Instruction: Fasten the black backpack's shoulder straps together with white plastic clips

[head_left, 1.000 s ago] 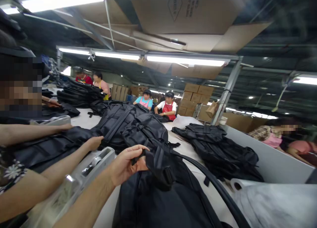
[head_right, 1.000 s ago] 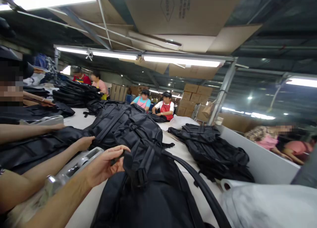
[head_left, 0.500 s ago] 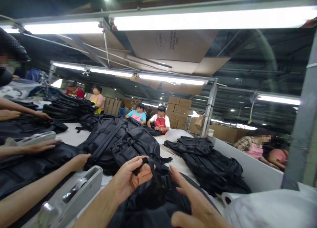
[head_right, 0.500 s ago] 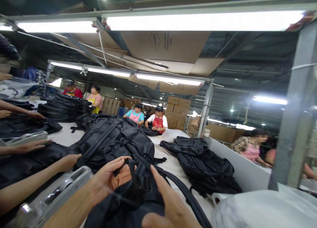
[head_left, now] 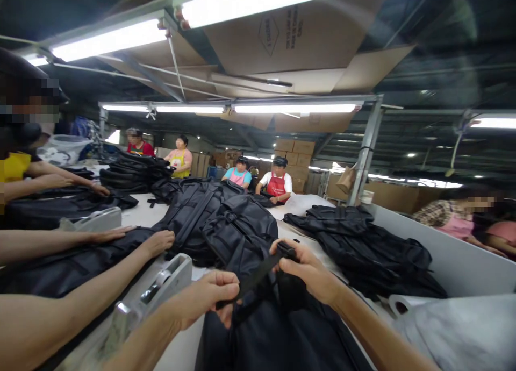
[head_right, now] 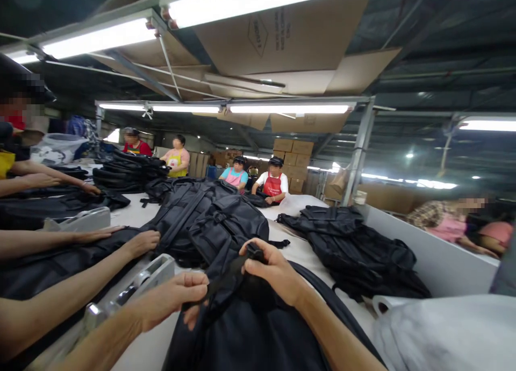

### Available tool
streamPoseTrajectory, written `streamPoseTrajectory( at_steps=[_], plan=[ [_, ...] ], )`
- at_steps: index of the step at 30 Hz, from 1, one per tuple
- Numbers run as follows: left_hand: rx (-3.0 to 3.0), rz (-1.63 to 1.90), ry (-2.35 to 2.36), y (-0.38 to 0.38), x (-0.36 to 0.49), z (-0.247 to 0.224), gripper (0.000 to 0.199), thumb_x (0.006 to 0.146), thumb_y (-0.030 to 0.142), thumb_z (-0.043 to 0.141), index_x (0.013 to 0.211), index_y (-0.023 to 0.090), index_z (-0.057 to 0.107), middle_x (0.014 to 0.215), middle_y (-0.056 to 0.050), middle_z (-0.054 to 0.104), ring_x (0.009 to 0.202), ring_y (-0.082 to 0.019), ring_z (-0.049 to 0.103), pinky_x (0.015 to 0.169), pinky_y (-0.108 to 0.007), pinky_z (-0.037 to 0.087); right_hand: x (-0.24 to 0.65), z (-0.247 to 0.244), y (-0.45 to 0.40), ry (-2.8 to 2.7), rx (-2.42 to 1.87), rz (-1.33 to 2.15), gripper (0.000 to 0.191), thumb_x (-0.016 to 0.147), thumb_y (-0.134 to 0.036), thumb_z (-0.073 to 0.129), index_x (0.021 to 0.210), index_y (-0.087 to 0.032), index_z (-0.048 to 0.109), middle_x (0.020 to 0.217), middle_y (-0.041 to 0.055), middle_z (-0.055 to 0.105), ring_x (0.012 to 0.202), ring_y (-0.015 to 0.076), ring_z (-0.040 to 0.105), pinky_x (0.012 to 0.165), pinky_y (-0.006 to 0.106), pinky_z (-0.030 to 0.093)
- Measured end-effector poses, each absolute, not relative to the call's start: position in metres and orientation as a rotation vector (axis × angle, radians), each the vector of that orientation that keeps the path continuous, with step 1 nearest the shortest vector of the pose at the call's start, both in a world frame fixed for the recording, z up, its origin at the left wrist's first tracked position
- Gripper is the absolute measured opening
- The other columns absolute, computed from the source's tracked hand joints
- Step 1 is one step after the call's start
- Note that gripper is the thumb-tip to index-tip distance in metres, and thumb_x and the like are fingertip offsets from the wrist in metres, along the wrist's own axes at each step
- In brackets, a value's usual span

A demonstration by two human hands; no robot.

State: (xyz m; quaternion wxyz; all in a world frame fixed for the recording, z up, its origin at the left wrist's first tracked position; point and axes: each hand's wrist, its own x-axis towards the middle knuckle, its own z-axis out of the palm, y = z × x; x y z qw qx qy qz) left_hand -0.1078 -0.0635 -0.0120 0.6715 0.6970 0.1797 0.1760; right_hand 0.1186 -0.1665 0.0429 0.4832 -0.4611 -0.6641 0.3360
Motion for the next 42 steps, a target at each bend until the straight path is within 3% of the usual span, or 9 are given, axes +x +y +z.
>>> streamPoseTrajectory(
  at_steps=[5,11,16,21,26,31,35,39,42],
  plan=[
    [1.49,0.454,0.478,-0.069,-0.097,-0.029,0.048,0.065,0.061,0.069,0.069,0.017,0.05,0.062,0.001,0.057,0.056,-0.012,0.057,0.048,-0.02,0.033,0.117,0.061,-0.155,-1.85,-1.464,0.378,0.019,0.067,-0.032,0.074,0.074,-0.022,0.06,0.07,-0.0059,0.052,0.068,0.0128,0.047,0.063,0.026,0.035],
    [1.569,0.489,0.408,-0.061,-0.098,-0.025,0.053,0.074,0.069,0.058,0.063,0.018,0.045,0.051,0.004,0.046,0.047,-0.008,0.039,0.047,-0.022,0.02,0.145,0.085,-0.152,-2.166,-1.519,0.167,0.021,0.07,-0.04,0.075,0.078,-0.022,0.068,0.064,-0.0066,0.054,0.064,0.0116,0.048,0.059,0.025,0.032],
    [1.616,0.493,0.344,-0.061,-0.088,-0.024,0.053,0.075,0.069,0.056,0.063,0.019,0.042,0.053,0.005,0.043,0.049,-0.008,0.029,0.05,-0.025,0.015,0.156,0.098,-0.15,-2.22,-1.477,0.197,0.024,0.073,-0.045,0.072,0.079,-0.021,0.069,0.063,-0.0061,0.054,0.062,0.0114,0.047,0.058,0.025,0.032],
    [1.704,0.468,0.438,-0.065,-0.079,-0.042,0.059,0.073,0.076,0.051,0.062,0.019,0.042,0.055,0.004,0.042,0.054,-0.009,0.029,0.054,-0.026,0.016,0.164,0.084,-0.147,-2.155,-1.436,0.309,0.02,0.073,-0.041,0.072,0.078,-0.021,0.07,0.066,-0.0051,0.058,0.065,0.0122,0.049,0.062,0.025,0.035],
    [1.748,0.374,0.385,-0.045,-0.078,-0.074,0.067,0.066,0.087,0.044,0.06,0.021,0.039,0.048,0.005,0.04,0.045,-0.008,0.026,0.051,-0.027,0.014,0.17,0.058,-0.146,-2.04,-1.429,0.413,0.031,0.062,-0.045,0.08,0.079,-0.021,0.07,0.072,-0.0037,0.062,0.068,0.0136,0.052,0.062,0.025,0.037],
    [1.716,0.38,0.391,-0.039,-0.086,-0.078,0.06,0.074,0.077,0.05,0.062,0.02,0.041,0.051,0.005,0.042,0.049,-0.008,0.031,0.054,-0.027,0.017,0.173,0.049,-0.145,-2.064,-1.377,0.425,0.032,0.062,-0.045,0.081,0.08,-0.02,0.071,0.071,-0.0038,0.061,0.067,0.0128,0.052,0.062,0.024,0.037],
    [1.681,0.392,0.451,-0.043,-0.089,-0.072,0.059,0.072,0.075,0.056,0.061,0.019,0.042,0.054,0.006,0.042,0.053,-0.009,0.031,0.056,-0.026,0.018,0.165,0.051,-0.142,-2.042,-1.38,0.42,0.028,0.064,-0.042,0.08,0.079,-0.02,0.069,0.069,-0.0053,0.058,0.065,0.0114,0.049,0.061,0.023,0.036],
    [1.592,0.356,0.379,-0.051,-0.088,-0.049,0.035,0.074,0.049,0.072,0.08,0.016,0.061,0.081,0.001,0.059,0.076,-0.013,0.049,0.071,-0.024,0.033,0.16,0.074,-0.143,-2.114,-1.324,0.416,0.025,0.066,-0.037,0.079,0.083,-0.02,0.069,0.073,-0.0053,0.059,0.07,0.0116,0.051,0.065,0.022,0.038],
    [1.586,0.275,0.244,-0.056,-0.081,-0.029,0.036,0.071,0.039,0.075,0.098,0.017,0.066,0.101,-0.005,0.067,0.094,-0.019,0.056,0.081,-0.028,0.037,0.162,0.094,-0.144,-2.172,-1.304,0.416,0.022,0.069,-0.032,0.076,0.087,-0.021,0.069,0.077,-0.0056,0.059,0.072,0.0112,0.051,0.068,0.022,0.038]
  ],
)
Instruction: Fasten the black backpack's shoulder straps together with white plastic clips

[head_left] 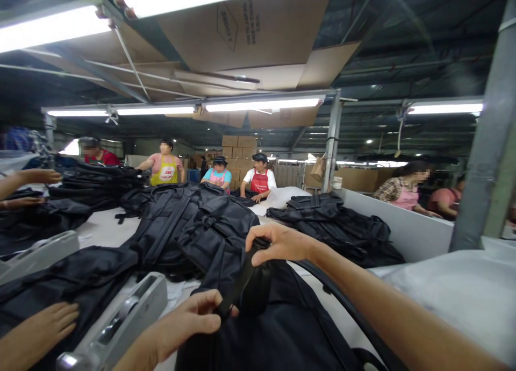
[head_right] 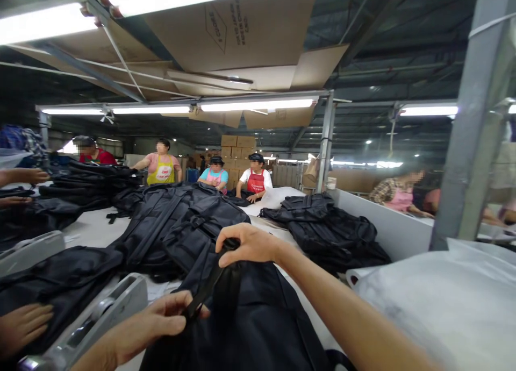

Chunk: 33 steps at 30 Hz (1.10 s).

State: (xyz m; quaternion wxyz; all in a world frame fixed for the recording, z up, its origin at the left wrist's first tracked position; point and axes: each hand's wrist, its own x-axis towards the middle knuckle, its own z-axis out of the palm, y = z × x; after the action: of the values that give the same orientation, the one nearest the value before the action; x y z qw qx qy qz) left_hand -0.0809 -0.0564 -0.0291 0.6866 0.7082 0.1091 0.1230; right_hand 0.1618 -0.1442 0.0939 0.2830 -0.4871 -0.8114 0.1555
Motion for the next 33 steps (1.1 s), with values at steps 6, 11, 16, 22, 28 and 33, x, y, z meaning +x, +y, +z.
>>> streamPoseTrajectory(
  at_steps=[6,11,16,22,28,33],
  plan=[
    [1.327,0.315,0.142,-0.052,-0.055,-0.026,0.043,0.071,0.043,0.076,0.101,0.016,0.062,0.077,-0.007,0.07,0.067,-0.016,0.064,0.065,-0.026,0.045,0.168,0.113,-0.139,-2.217,-1.364,0.409,0.02,0.071,-0.03,0.073,0.087,-0.02,0.069,0.078,-0.0045,0.06,0.074,0.012,0.052,0.07,0.024,0.039],
    [1.299,0.365,0.376,-0.05,-0.046,-0.042,0.039,0.056,0.039,0.086,0.076,0.014,0.066,0.068,-0.001,0.065,0.051,-0.009,0.055,0.051,-0.02,0.042,0.179,0.109,-0.134,-2.21,-1.368,0.435,0.019,0.07,-0.029,0.073,0.086,-0.019,0.068,0.076,-0.0044,0.06,0.073,0.0121,0.053,0.068,0.024,0.039],
    [1.333,0.404,0.376,-0.062,-0.051,-0.04,0.04,0.059,0.045,0.085,0.074,0.015,0.064,0.07,0.001,0.062,0.057,-0.008,0.053,0.055,-0.019,0.041,0.172,0.098,-0.134,-2.176,-1.4,0.219,0.015,0.073,-0.028,0.07,0.084,-0.019,0.069,0.08,-0.0025,0.064,0.077,0.0138,0.056,0.074,0.026,0.042],
    [1.514,0.36,0.453,-0.046,-0.07,-0.055,0.041,0.064,0.053,0.078,0.069,0.017,0.06,0.05,0.005,0.053,0.049,-0.007,0.044,0.052,-0.018,0.032,0.178,0.109,-0.165,-2.093,-1.738,0.683,0.044,0.076,-0.053,0.063,0.107,-0.022,0.065,0.093,0.0006,0.067,0.082,0.0147,0.062,0.068,0.024,0.049],
    [1.895,0.591,0.773,-0.032,-0.071,-0.06,0.053,0.049,0.039,0.07,0.099,0.021,0.066,0.097,-0.007,0.071,0.087,-0.028,0.064,0.082,-0.036,0.051,0.236,0.05,-0.237,-1.581,-2.688,0.463,0.029,0.071,-0.036,0.069,0.082,-0.009,0.069,0.092,0.0191,0.071,0.099,0.0388,0.063,0.085,0.051,0.048],
    [2.132,0.824,0.699,-0.066,-0.065,-0.033,0.046,0.07,0.046,0.057,0.112,0.03,0.066,0.114,-0.002,0.068,0.112,-0.031,0.058,0.105,-0.038,0.041,0.267,-0.014,-0.278,-1.325,-2.517,0.422,0.051,0.078,-0.034,0.065,0.122,-0.011,0.055,0.125,0.0213,0.06,0.12,0.0344,0.053,0.101,0.048,0.039]
  ],
)
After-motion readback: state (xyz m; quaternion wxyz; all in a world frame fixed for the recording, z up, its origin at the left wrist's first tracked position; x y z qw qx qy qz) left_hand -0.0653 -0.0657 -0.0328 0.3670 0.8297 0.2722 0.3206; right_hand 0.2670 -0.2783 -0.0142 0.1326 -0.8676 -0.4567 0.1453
